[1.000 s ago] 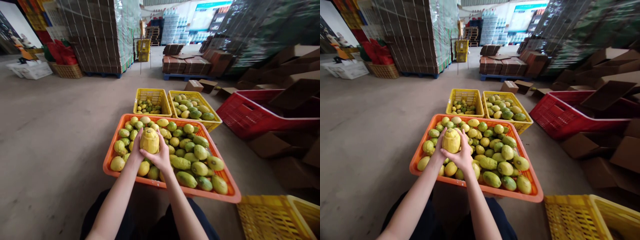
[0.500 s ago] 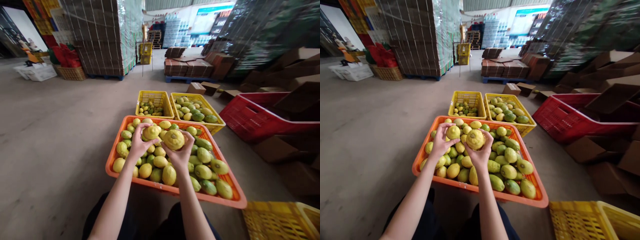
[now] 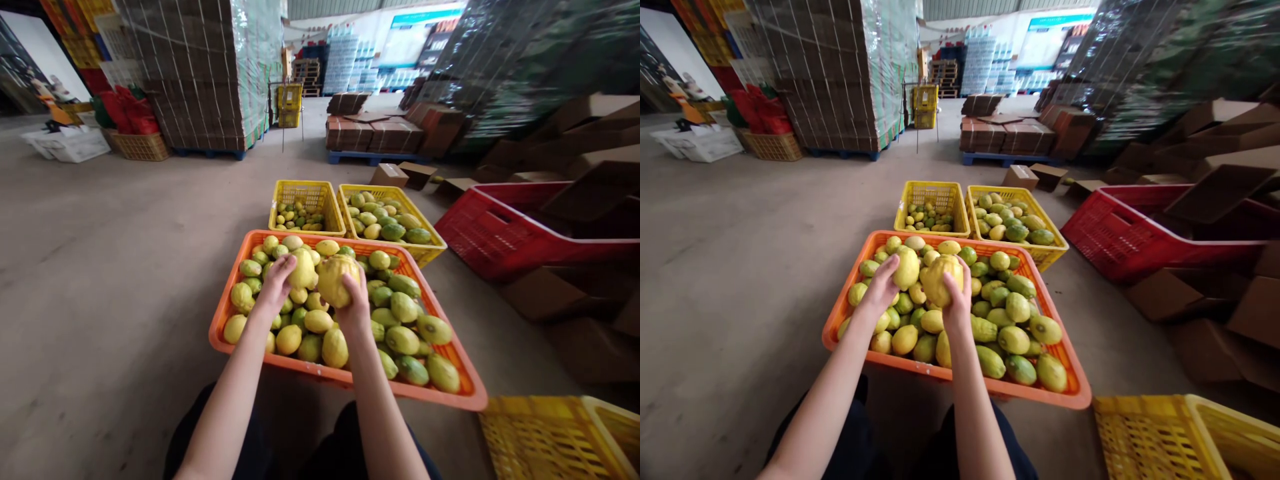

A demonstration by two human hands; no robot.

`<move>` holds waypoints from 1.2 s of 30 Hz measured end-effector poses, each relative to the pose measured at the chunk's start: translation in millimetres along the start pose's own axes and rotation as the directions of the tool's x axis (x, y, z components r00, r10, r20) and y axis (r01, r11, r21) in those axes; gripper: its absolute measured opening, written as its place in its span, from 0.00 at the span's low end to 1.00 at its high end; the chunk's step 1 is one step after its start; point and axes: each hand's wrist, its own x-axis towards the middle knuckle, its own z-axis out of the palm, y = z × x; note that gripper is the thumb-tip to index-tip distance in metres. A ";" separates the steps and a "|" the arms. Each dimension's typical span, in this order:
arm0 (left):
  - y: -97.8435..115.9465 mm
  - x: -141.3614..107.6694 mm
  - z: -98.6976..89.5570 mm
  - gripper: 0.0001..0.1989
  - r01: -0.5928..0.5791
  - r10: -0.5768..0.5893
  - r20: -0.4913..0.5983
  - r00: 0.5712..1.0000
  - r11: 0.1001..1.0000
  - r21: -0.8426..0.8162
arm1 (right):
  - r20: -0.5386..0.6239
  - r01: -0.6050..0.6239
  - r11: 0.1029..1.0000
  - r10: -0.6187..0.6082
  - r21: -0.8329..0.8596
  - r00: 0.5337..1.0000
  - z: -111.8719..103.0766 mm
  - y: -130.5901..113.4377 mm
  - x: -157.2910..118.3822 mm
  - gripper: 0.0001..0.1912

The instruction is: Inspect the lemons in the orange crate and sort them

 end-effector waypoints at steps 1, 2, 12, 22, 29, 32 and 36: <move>-0.7 1.1 0.3 0.14 0.047 -0.047 -0.004 0.999 0.998 -0.040 | 0.009 -0.098 0.992 0.097 0.084 0.995 1.0 -0.2 0.6 0.28; -1.6 1.6 0.6 0.14 0.088 -0.089 0.001 0.996 0.993 -0.081 | 0.011 -0.173 0.974 0.173 0.147 0.985 2.3 -0.3 1.0 0.27; -20.0 1.7 0.3 0.16 0.115 -0.126 0.009 0.992 0.871 -0.477 | 0.053 -0.281 0.885 0.282 0.371 0.958 6.5 9.8 0.0 0.23; -26.8 -2.4 7.1 0.14 0.056 -0.103 -0.089 0.991 0.905 -0.423 | -0.003 -0.187 0.901 0.205 0.391 0.979 4.7 23.8 3.8 0.16; -28.2 5.1 4.9 0.17 0.076 -0.126 -0.074 0.989 0.878 -0.472 | -0.068 -0.244 0.871 0.300 0.425 0.952 5.6 25.4 5.8 0.18; -39.5 9.6 -0.5 0.17 0.135 -0.250 -0.145 0.957 0.831 -0.540 | -0.084 -0.257 0.868 0.321 0.425 0.943 2.1 28.1 10.6 0.17; -67.9 9.2 -10.8 0.15 0.225 -0.370 -0.274 0.888 0.868 -0.443 | -0.110 -0.377 0.782 0.488 0.496 0.866 -10.3 23.7 19.4 0.15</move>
